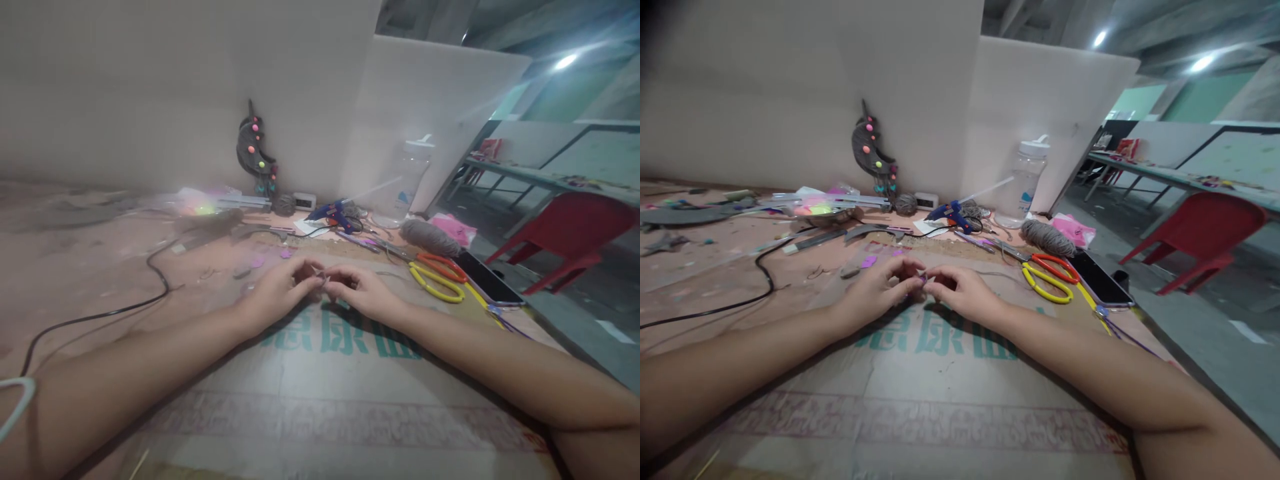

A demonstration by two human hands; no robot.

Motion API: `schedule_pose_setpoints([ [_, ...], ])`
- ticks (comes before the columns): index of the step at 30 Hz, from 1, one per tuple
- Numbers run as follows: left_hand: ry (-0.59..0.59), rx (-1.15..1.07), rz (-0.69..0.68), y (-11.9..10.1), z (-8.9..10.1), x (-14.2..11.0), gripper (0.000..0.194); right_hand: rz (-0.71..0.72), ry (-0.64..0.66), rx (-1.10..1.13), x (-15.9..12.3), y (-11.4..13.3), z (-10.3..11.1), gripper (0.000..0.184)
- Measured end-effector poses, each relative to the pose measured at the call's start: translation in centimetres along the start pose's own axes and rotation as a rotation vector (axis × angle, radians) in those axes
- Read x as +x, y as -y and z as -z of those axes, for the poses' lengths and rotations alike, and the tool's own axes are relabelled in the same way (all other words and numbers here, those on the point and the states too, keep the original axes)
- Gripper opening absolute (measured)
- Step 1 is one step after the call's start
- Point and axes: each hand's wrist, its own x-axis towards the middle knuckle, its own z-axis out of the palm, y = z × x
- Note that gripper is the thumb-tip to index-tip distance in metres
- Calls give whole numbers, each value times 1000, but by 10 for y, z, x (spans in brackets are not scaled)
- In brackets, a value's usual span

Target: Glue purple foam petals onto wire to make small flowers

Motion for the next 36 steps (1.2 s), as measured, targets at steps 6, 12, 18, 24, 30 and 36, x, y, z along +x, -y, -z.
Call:
schedule_pose_setpoints([
  [6, 3, 92, -58, 0, 2, 1, 15, -8, -22, -21, 0, 4, -1, 23],
  [12, -47, 102, -57, -1, 2, 1, 23, -47, -64, 129, 0, 3, -1, 21],
  [18, -136, 280, -123, -2, 4, 4, 18, -143, -172, 351, 1, 6, 0, 32],
  [24, -125, 268, -148, -2, 5, 2, 18, -138, -87, 338, 2, 2, -1, 32],
  [30, -100, 214, -78, -8, 6, 2, 20, 48, -208, 327, -1, 1, 2, 50],
  [36, -53, 182, -64, -6, 5, 3, 22, 177, -73, -37, -3, 4, 3, 35],
])
